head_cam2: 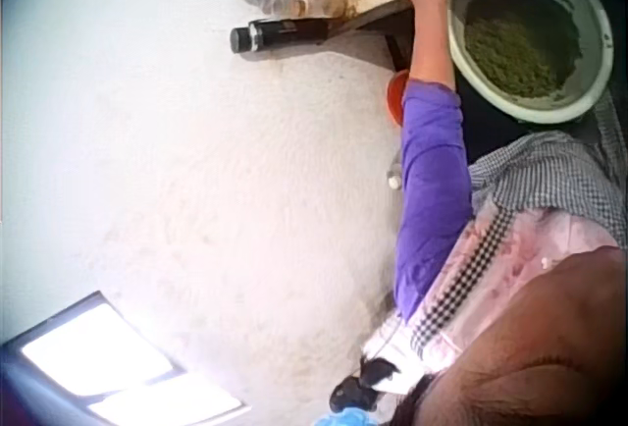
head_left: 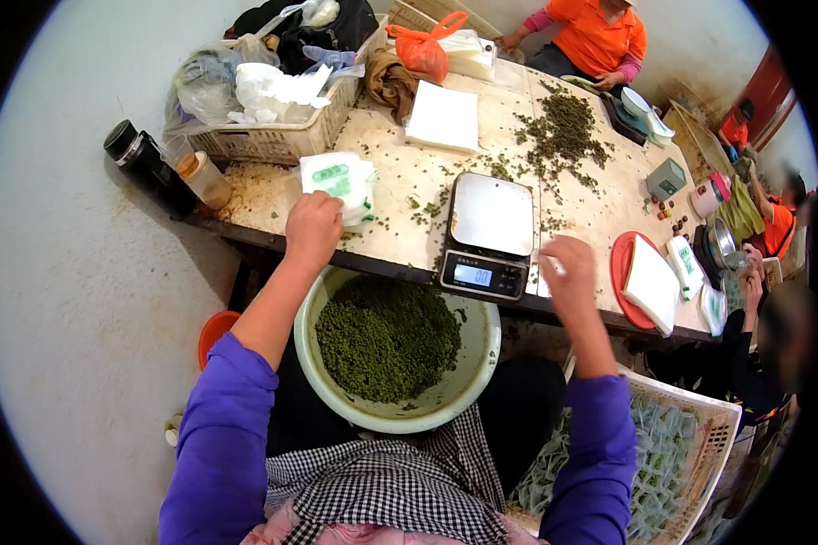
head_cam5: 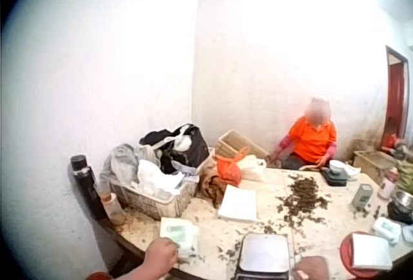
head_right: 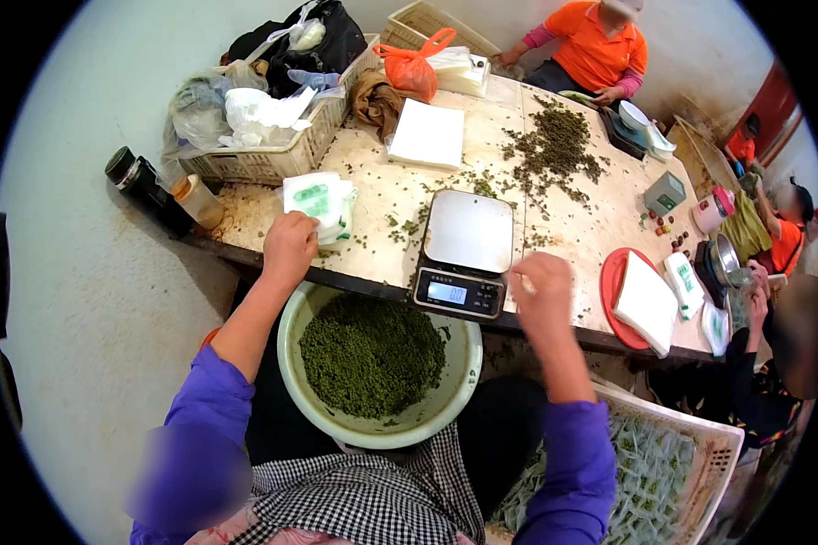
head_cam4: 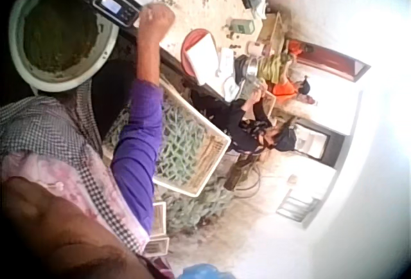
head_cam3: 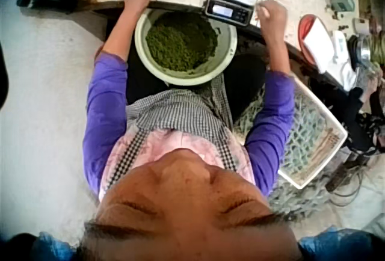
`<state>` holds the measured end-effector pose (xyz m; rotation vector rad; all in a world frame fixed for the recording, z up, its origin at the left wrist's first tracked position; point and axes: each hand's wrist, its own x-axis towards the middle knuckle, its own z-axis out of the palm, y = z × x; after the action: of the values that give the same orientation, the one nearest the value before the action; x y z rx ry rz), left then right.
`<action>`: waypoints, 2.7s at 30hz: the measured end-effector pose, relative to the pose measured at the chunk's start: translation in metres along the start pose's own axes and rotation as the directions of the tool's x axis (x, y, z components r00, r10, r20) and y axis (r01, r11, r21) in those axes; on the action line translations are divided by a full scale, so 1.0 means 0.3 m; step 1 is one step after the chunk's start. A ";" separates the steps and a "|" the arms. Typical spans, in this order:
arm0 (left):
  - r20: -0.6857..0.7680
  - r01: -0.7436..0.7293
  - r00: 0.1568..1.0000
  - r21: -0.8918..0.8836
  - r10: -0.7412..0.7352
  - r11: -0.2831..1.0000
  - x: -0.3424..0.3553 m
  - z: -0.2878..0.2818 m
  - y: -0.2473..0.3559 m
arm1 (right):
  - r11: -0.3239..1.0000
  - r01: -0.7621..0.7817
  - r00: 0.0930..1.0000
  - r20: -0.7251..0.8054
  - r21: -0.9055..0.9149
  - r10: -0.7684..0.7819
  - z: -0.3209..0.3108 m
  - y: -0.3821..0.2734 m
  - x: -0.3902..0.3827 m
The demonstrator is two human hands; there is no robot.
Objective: The person scoops green tea leaves from a large bowl into small transparent packets, weighs each packet on a digital scale, and places the filled packets into a white basket. The process is repeated continuously throughout the clip.
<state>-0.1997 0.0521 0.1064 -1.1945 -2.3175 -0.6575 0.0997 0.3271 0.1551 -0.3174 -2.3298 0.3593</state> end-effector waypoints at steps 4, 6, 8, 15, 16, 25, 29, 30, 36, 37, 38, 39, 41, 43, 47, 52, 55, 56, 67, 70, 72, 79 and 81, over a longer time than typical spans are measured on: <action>-0.033 0.039 0.999 -0.129 -0.043 0.991 0.012 0.020 -0.006 | 0.992 0.075 0.990 0.112 0.098 -0.086 0.319 -0.171 0.116; 0.031 0.155 0.988 -0.220 -0.152 0.963 0.019 0.019 -0.021 | 0.994 0.107 0.988 0.112 0.027 -0.110 0.429 -0.265 0.157; 0.171 0.336 0.940 -0.318 -0.295 0.887 0.035 0.006 -0.034 | 0.996 0.084 0.994 0.068 -0.028 -0.082 0.515 -0.347 0.198; 0.157 0.346 0.936 -0.553 -0.314 0.758 0.014 -0.098 0.074 | 0.985 -0.102 0.988 -0.099 0.137 0.117 0.641 -0.493 0.237; 0.083 0.284 0.953 -0.588 -0.293 0.758 -0.004 -0.099 0.101 | 0.963 -0.166 0.979 -0.078 0.214 0.186 0.636 -0.501 0.212; -0.141 -0.076 0.990 -0.498 0.005 0.864 -0.342 -0.124 0.383 | 0.701 -0.581 0.802 0.144 0.413 0.580 0.466 -0.533 -0.135; 0.143 -0.294 0.925 -0.313 0.351 0.903 -0.493 -0.194 0.430 | 0.743 -0.587 0.808 0.285 0.321 0.515 0.442 -0.483 -0.393; 0.181 -0.373 0.886 -0.271 0.428 0.887 -0.517 -0.206 0.430 | 0.748 -0.607 0.785 0.347 0.267 0.513 0.424 -0.478 -0.439; 0.397 -0.324 0.783 -0.397 0.479 0.859 -0.639 -0.275 0.314 | 0.439 -0.827 0.423 0.903 0.351 0.074 0.338 -0.413 -0.540; 0.429 -0.276 0.785 -0.404 0.448 0.872 -0.640 -0.287 0.311 | 0.278 -0.901 0.337 0.941 0.332 -0.029 0.338 -0.410 -0.525; 0.406 -0.226 0.826 -0.396 0.390 0.890 -0.627 -0.305 0.303 | 0.212 -0.917 0.345 0.939 0.338 -0.004 0.351 -0.396 -0.486; 0.354 -0.176 0.882 -0.365 0.311 0.914 -0.620 -0.302 0.290 | 0.110 -0.900 0.425 0.905 0.421 0.020 0.387 -0.367 -0.457; 0.231 -0.071 0.962 -0.314 0.149 0.947 -0.594 -0.291 0.261 | 0.514 -0.729 0.631 0.735 0.452 0.248 0.572 -0.273 -0.478; 0.183 0.154 0.978 -0.319 -0.099 0.935 -0.556 -0.292 0.235 | 0.776 -0.610 0.583 0.754 0.161 0.302 0.640 -0.278 -0.373; 0.101 0.358 0.933 -0.349 -0.345 0.866 -0.539 -0.270 0.223 | 0.941 -0.338 0.713 0.647 -0.021 0.271 0.826 -0.326 -0.328; 0.074 0.415 0.903 -0.414 -0.424 0.810 -0.563 -0.218 0.189 | 0.939 -0.332 0.609 0.780 0.089 0.141 0.855 -0.396 -0.364; 0.074 0.415 0.900 -0.452 -0.430 0.790 -0.586 -0.182 0.173 | 0.959 -0.263 0.525 0.850 0.102 0.054 0.771 -0.439 -0.389; 0.073 0.412 0.901 -0.457 -0.428 0.788 -0.591 -0.176 0.169 | 0.972 -0.207 0.562 0.826 0.106 0.030 0.746 -0.447 -0.403; 0.121 0.381 0.918 -0.532 -0.377 0.756 -0.631 -0.128 0.202 | 0.379 -0.832 0.553 0.550 0.404 0.626 0.770 -0.324 -0.447; 0.179 0.379 0.924 -0.535 -0.338 0.755 -0.658 -0.115 0.247 | -0.110 -0.762 0.405 0.602 0.638 0.688 0.584 -0.435 -0.370; 0.170 0.334 0.942 -0.537 -0.289 0.774 -0.683 -0.090 0.288 | -0.244 -0.639 0.447 0.610 0.730 0.655 0.461 -0.499 -0.327; 0.161 0.223 0.974 -0.579 -0.157 0.785 -0.723 -0.070 0.389 | -0.217 -0.352 0.702 0.410 0.911 0.582 0.390 -0.619 -0.362; 0.201 0.248 0.967 -0.577 -0.159 0.778 -0.733 -0.070 0.389 | -0.183 -0.369 0.710 0.403 0.911 0.578 0.404 -0.630 -0.383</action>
<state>0.0166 -0.0370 0.0187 -1.2768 -2.4591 -1.5246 0.0702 0.0938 0.0640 -0.4642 -1.0614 2.1615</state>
